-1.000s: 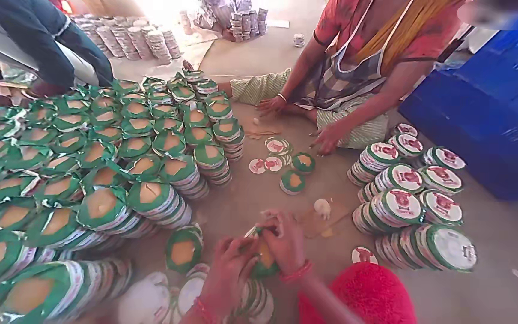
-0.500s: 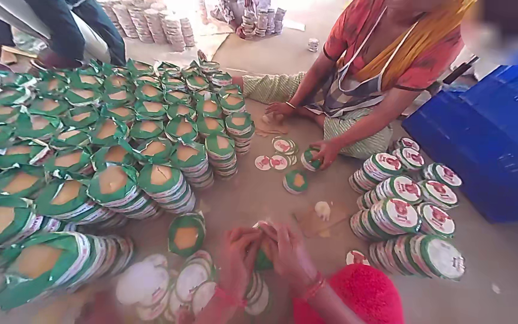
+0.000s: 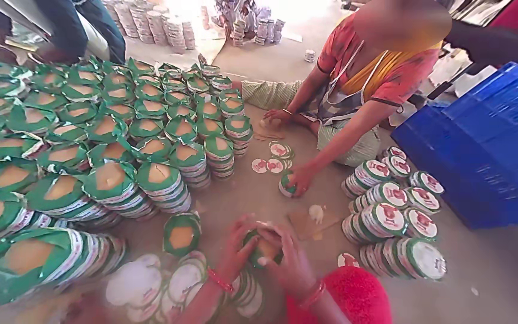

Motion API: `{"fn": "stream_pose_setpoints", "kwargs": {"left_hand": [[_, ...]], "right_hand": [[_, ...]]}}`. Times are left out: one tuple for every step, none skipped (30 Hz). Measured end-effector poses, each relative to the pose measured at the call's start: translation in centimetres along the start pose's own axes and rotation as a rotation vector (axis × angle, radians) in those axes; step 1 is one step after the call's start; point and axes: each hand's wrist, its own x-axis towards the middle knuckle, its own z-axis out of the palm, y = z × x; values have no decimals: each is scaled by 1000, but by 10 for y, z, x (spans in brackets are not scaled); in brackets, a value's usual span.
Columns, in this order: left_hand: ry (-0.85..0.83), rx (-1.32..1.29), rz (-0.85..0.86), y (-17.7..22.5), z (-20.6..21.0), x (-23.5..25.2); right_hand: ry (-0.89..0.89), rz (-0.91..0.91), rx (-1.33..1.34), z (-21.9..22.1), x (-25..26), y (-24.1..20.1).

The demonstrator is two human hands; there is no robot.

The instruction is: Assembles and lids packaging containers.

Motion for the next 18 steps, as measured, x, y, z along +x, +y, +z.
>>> {"fn": "stream_pose_setpoints", "kwargs": {"left_hand": [[18, 7, 14, -4, 1, -1], [47, 4, 30, -7, 3, -1], [84, -11, 40, -10, 7, -2], [119, -29, 43, -11, 9, -3], [141, -45, 44, -12, 11, -5], [158, -57, 49, -12, 13, -6], [170, -59, 54, -12, 14, -7], [182, -55, 61, -12, 16, -8], [188, -50, 69, -12, 16, -8], [191, -38, 82, -12, 16, -8], [194, -25, 93, -12, 16, -7], [199, -12, 103, -13, 15, -7], [204, 3, 113, -12, 15, -8], [212, 15, 122, -12, 14, -7], [217, 28, 133, -11, 14, -7], [222, 53, 145, -11, 14, -7], [227, 79, 156, -12, 13, -7], [228, 89, 162, -12, 13, -7]], "right_hand": [[-6, 1, 77, -1, 1, 2], [-2, -8, 165, -3, 3, 5], [13, -25, 267, -4, 5, 8], [39, -29, 364, -7, 6, 10], [59, -16, 442, -10, 8, 12], [72, -1, 457, -15, 10, 15], [74, 15, 414, -18, 11, 18], [61, 18, 331, -21, 13, 21], [39, 0, 233, -23, 16, 23], [23, -31, 142, -23, 19, 26], [7, -62, 58, -23, 22, 28], [-20, -87, -25, -24, 23, 31], [-60, -112, -118, -25, 25, 32], [-110, -133, -219, -27, 26, 33], [-158, -152, -304, -29, 27, 34], [-186, -168, -354, -31, 28, 35], [-203, -180, -362, -34, 28, 35], [-212, -183, -327, -38, 28, 37]]}}
